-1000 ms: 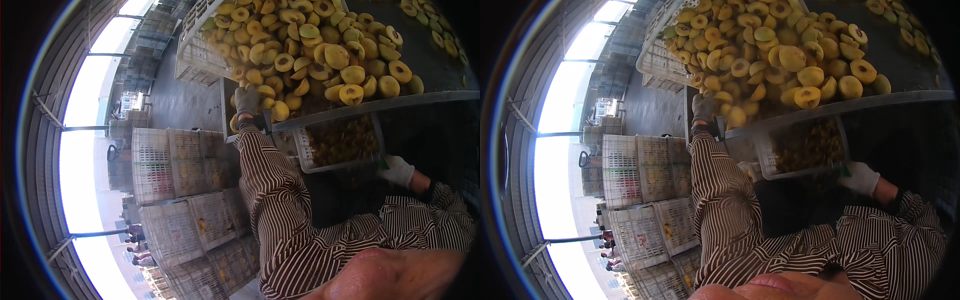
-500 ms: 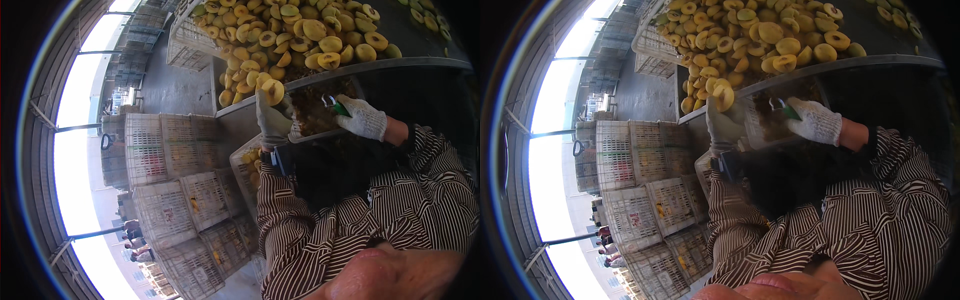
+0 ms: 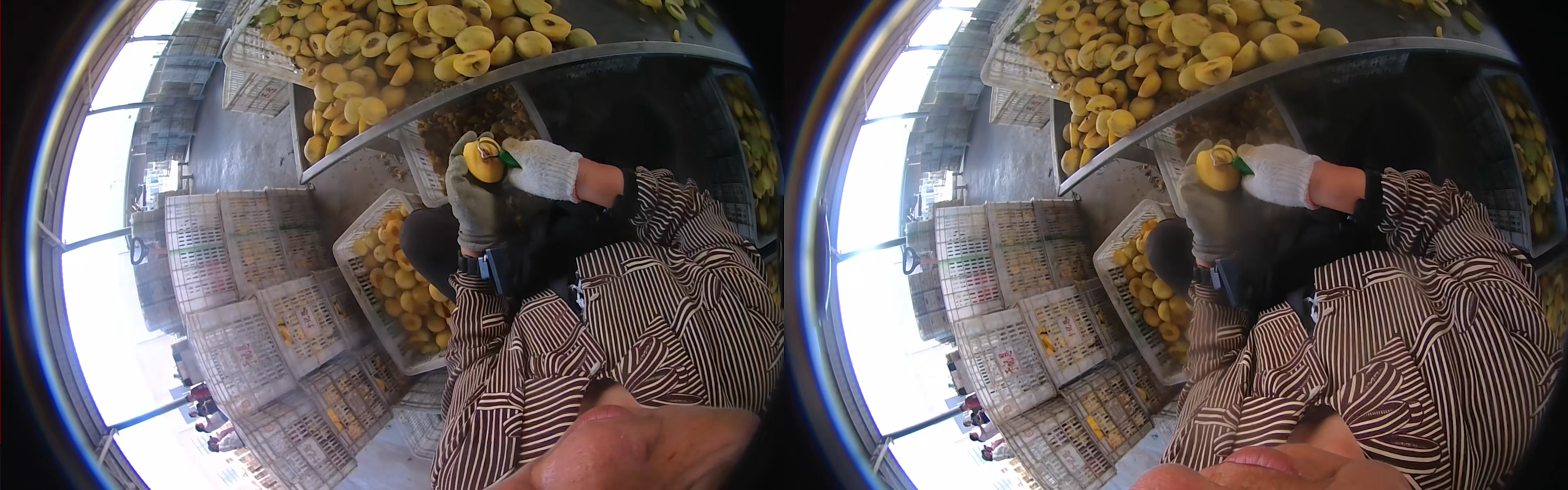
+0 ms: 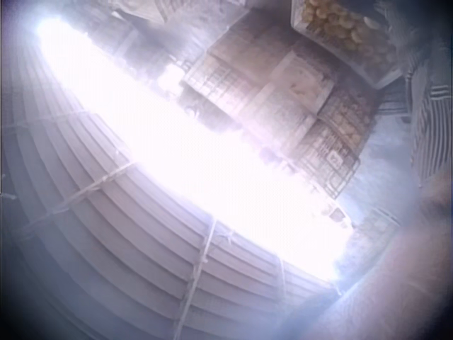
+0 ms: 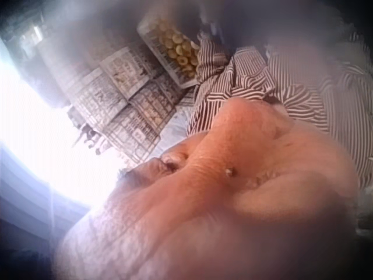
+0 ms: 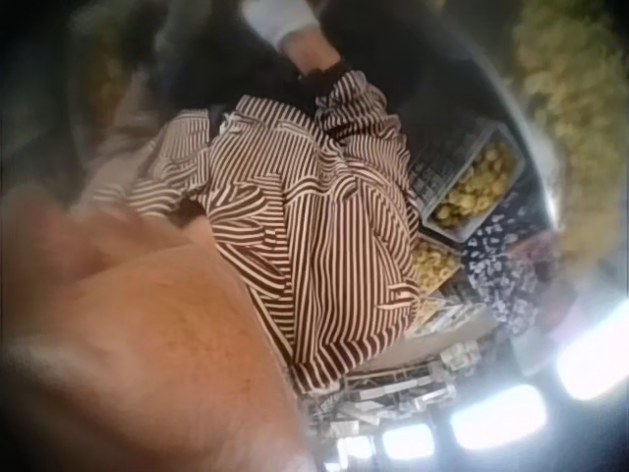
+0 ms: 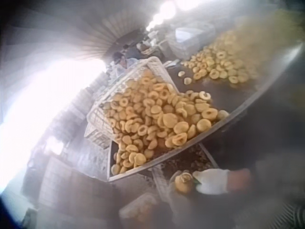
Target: The person uses a hand-held pitting tool to remove the seeds from halves of yellow fruit, repeatedly picking up fruit from a pile, removing the pits, and dropping the pitted halves into a separate container.
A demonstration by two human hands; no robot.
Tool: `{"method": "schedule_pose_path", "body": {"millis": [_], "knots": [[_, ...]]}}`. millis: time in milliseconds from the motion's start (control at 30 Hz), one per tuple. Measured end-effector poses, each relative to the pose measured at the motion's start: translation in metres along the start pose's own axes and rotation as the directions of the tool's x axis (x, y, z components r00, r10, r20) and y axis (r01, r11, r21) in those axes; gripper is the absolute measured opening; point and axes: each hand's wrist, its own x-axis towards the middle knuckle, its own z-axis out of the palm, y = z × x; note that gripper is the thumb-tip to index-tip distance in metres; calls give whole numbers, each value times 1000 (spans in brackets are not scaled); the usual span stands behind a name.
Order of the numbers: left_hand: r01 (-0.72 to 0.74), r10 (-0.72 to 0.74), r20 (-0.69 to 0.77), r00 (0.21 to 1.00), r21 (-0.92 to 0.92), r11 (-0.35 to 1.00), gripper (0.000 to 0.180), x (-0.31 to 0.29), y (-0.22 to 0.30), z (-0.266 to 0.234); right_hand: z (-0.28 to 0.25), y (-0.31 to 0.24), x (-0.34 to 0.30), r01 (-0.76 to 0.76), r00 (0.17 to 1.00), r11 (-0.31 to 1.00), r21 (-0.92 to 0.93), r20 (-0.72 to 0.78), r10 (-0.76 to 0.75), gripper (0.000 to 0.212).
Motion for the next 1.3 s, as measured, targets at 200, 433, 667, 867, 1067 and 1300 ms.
{"method": "schedule_pose_path", "body": {"millis": [200, 433, 667, 867, 1067, 1300], "knots": [[208, -346, -109, 932, -621, 756, 54, 2, -18, 13, 0, -10, -4, -54, 996, 997, 49, 69, 51, 31], [1, -12, -303, 953, -37, 999, 61, 4, -53, 10, 5, -12, 4, -137, 972, 988, 66, 202, 121, 33], [-206, 313, -260, 913, 367, 907, 62, 1, -58, 7, 4, -18, 2, -187, 939, 977, 106, 312, 146, 37], [-146, 208, -200, 957, 286, 947, 61, 4, -41, 3, -19, -17, -1, -576, 736, 722, 382, 626, 256, 29], [-56, 30, -313, 949, -75, 996, 50, 9, -57, 17, -16, 7, 6, -844, 486, 237, 482, 873, -45, 19], [-143, 177, -242, 954, 152, 978, 27, 12, -65, 0, -3, 32, 24, -940, 314, 105, 324, 944, -105, 23]]}}
